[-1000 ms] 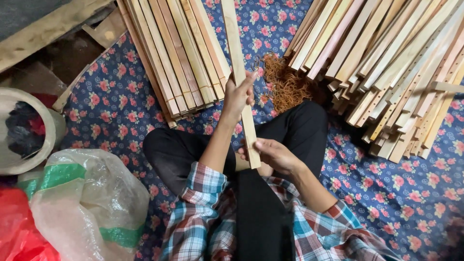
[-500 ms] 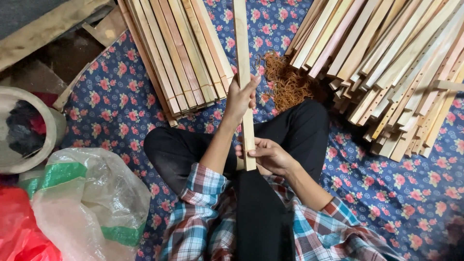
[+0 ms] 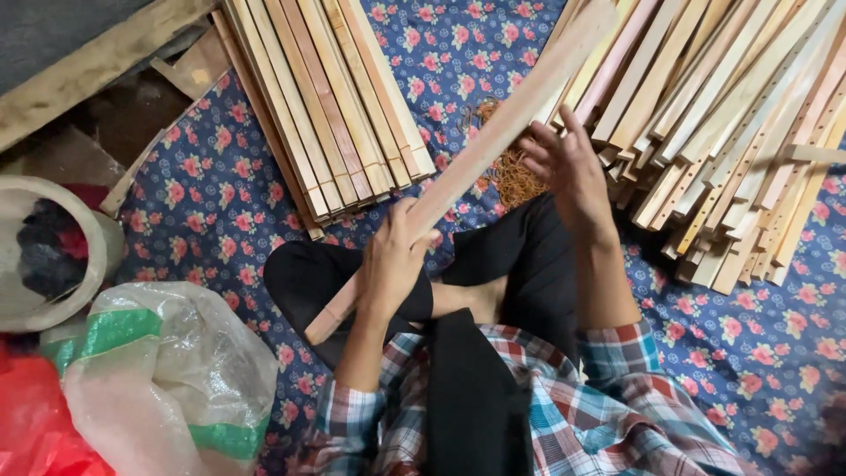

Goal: Organizing and stacking thin wooden slats from a large pile into a neat stack on the floor.

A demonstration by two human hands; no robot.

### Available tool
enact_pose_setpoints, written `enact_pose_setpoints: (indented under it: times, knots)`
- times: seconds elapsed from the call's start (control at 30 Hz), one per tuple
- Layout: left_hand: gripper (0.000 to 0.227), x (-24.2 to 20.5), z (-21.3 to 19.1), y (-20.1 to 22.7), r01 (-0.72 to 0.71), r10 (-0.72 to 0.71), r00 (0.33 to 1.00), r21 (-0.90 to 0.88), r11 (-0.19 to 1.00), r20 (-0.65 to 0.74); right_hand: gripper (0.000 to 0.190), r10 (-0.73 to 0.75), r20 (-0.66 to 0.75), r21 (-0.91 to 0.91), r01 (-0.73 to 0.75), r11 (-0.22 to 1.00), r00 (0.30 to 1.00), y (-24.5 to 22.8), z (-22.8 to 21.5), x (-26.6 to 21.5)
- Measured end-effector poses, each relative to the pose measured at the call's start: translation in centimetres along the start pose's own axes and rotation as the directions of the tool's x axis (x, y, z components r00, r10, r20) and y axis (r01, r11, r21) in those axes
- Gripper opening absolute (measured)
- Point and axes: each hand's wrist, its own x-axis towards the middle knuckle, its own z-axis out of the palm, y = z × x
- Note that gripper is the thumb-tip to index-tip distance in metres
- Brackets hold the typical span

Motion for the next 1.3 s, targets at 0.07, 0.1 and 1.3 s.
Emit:
enact_pose_setpoints:
  times: [0.07,0.1,1.3]
  knots:
    - [0.052,-1.1,-0.1,-1.3,-0.013,0.013,0.999,0.016,1.0,0.037,0.081,0.016,-0.026,0.101,-0.013,0.995,1.0,0.5,-1.1,1.3]
    - [0.055,-1.6,-0.1,-2.0,-0.026,0.023,0.997,0.032,0.999,0.071,0.085,0.034,-0.048,0.203,-0.024,0.979,0.998,0.7,-1.6,2.0]
    - [0.054,5.4,9.9,1.7,-0.321,0.324,0.938,0.047,0.946,-0.123,0.06,-0.026,-0.206,0.181,0.064,0.981,0.978,4.9,0.4,1.0]
